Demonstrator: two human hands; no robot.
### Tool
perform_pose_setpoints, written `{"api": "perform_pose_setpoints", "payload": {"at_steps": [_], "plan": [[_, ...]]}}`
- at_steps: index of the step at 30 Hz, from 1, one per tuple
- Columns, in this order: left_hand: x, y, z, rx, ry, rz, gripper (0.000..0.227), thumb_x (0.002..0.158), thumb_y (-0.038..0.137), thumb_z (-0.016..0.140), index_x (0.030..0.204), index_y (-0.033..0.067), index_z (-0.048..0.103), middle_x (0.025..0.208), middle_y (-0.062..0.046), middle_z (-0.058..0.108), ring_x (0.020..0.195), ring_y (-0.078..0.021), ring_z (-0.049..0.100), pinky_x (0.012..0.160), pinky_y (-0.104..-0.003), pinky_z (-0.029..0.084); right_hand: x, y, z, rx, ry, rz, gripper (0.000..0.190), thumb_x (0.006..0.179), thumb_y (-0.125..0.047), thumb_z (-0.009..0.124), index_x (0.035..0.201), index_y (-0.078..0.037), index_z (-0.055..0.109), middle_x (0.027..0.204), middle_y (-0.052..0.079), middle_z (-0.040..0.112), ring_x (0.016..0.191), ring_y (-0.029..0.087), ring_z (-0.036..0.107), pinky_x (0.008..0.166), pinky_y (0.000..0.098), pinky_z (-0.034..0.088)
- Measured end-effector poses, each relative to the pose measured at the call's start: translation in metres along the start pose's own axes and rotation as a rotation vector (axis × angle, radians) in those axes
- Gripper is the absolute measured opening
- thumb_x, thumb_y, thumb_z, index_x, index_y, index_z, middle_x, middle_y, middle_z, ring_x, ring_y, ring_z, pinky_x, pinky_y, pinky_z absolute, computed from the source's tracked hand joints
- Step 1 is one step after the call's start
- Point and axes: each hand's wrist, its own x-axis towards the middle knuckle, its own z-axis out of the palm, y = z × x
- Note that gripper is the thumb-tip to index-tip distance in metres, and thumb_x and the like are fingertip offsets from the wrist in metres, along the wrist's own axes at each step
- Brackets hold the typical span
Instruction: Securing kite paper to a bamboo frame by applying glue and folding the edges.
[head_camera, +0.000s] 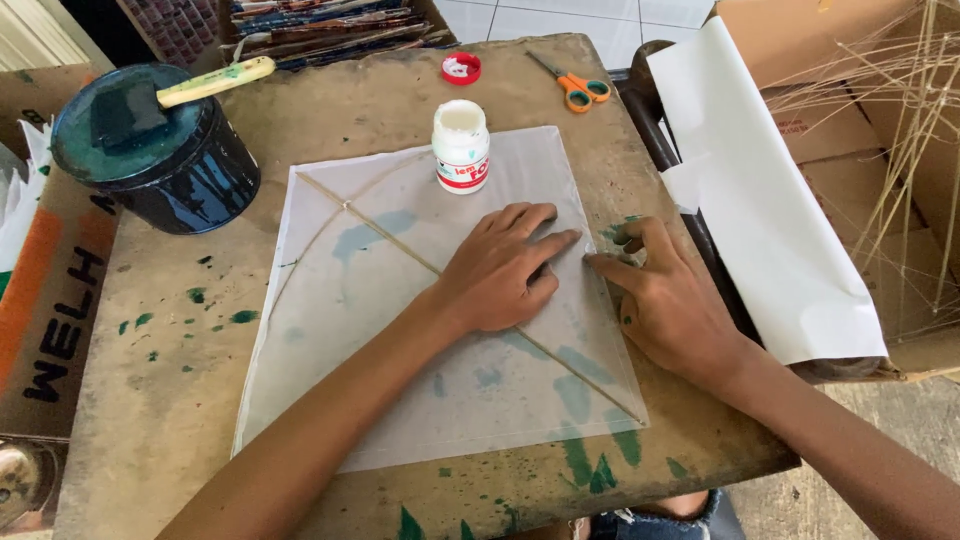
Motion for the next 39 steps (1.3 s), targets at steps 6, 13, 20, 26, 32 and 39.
{"api": "perform_pose_setpoints", "payload": {"at_steps": [6,13,20,26,32,39], "plan": [[-0.001,0.002,0.000,0.000,0.012,-0.009,0.050,0.090,0.019,0.045,0.135,0.0096,0.064,0.134,-0.014,0.053,0.133,-0.0347,0.048,0.114,-0.054,0.034,0.005,0.014,0.016,-0.025,-0.009,0.014,0.045,0.084,0.005,0.059,0.118,-0.020,0.075,0.119,0.009,0.047,0.105,0.034,0.063,0.077,0.0405,0.051],[-0.001,0.001,0.001,0.010,0.022,0.006,0.049,0.090,0.019,0.045,0.134,0.0095,0.064,0.134,-0.014,0.053,0.133,-0.0343,0.049,0.113,-0.054,0.035,0.013,0.018,0.018,0.044,-0.003,0.072,0.046,0.083,0.012,0.059,0.118,-0.012,0.077,0.120,0.014,0.052,0.108,0.040,0.066,0.080,0.0398,0.052],[0.000,-0.003,0.004,0.028,0.034,0.022,0.050,0.090,0.018,0.047,0.137,0.0114,0.062,0.132,-0.015,0.054,0.131,-0.0361,0.052,0.112,-0.054,0.037,-0.005,0.016,0.002,0.295,0.095,0.156,0.048,0.089,0.013,0.050,0.127,-0.006,0.072,0.111,0.020,0.053,0.099,0.049,0.062,0.080,0.0481,0.054],[-0.002,0.001,0.011,0.159,0.129,0.111,0.041,0.092,0.012,0.050,0.131,0.0145,0.064,0.124,-0.012,0.058,0.122,-0.0338,0.061,0.109,-0.053,0.042,-0.047,-0.009,-0.013,0.347,0.085,0.189,0.044,0.089,0.010,0.048,0.120,-0.008,0.074,0.108,0.019,0.058,0.102,0.045,0.065,0.081,0.0478,0.057],[-0.019,0.043,-0.001,0.029,0.145,0.189,0.035,0.088,0.009,0.054,0.118,0.0049,0.071,0.110,-0.015,0.062,0.099,-0.0332,0.062,0.087,-0.049,0.047,-0.074,-0.003,-0.005,0.357,0.033,0.075,0.043,0.087,0.011,0.047,0.120,-0.002,0.071,0.125,0.018,0.058,0.097,0.030,0.067,0.078,0.0399,0.057],[-0.037,0.050,0.007,0.044,0.065,0.197,0.043,0.086,0.026,0.056,0.124,0.0091,0.070,0.120,-0.018,0.060,0.111,-0.0356,0.055,0.089,-0.050,0.043,-0.072,-0.015,-0.006,0.351,0.025,0.034,0.038,0.088,0.015,0.048,0.119,0.005,0.067,0.127,0.021,0.051,0.112,0.040,0.060,0.096,0.0461,0.058]]}}
